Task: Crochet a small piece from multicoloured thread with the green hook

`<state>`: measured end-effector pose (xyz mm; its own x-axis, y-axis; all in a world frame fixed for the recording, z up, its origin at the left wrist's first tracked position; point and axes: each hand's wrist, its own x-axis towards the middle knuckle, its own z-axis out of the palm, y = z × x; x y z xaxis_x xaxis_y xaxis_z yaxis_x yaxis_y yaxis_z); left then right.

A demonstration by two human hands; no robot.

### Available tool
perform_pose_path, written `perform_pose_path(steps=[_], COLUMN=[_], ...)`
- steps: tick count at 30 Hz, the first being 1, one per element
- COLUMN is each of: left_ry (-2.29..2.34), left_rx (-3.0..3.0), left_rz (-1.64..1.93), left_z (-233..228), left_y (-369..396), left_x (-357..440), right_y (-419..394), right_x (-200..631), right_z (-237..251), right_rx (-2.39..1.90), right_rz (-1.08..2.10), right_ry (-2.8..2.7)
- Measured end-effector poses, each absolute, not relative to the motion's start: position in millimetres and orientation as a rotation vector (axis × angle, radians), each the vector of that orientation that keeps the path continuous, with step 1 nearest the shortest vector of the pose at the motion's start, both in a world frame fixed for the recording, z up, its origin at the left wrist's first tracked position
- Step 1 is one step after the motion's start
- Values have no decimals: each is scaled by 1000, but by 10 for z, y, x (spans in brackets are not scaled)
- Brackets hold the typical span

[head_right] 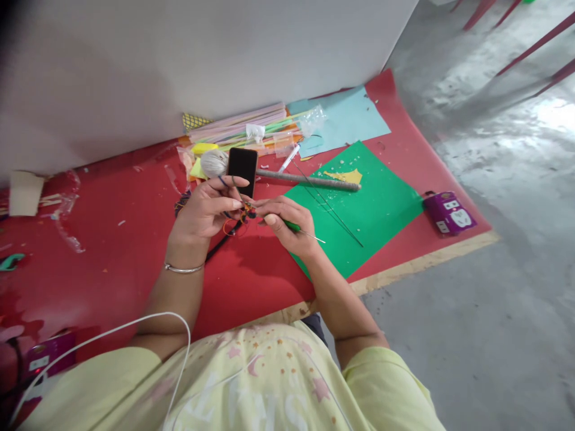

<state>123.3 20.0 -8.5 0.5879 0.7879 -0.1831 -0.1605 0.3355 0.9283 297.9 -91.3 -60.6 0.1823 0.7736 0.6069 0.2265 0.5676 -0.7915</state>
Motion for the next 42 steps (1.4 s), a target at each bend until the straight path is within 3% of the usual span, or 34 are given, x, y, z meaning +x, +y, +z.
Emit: perform_pose_path(steps=[8, 18, 32, 37, 42], left_ry=[711, 681, 924, 873, 794], left_rx=[1023, 993, 1626, 1455, 1128], left_rz=[695, 643, 1218, 1296, 1157], left_z=[-88, -186, -447, -491, -433], left_y=[207, 89, -177, -202, -196], left_x=[1231, 1391, 1617, 1680, 1712], right_y=[-913, -801, -836, -801, -743], right_x=[2974, 2815, 2713, 2611, 2594], right_z=[-591, -796, -767, -826, -821], right_rx=[-932, -819, -964, -814, -757], right_rz=[585, 948, 705, 735, 865], right_ry=[-1259, -775, -768, -650, -513])
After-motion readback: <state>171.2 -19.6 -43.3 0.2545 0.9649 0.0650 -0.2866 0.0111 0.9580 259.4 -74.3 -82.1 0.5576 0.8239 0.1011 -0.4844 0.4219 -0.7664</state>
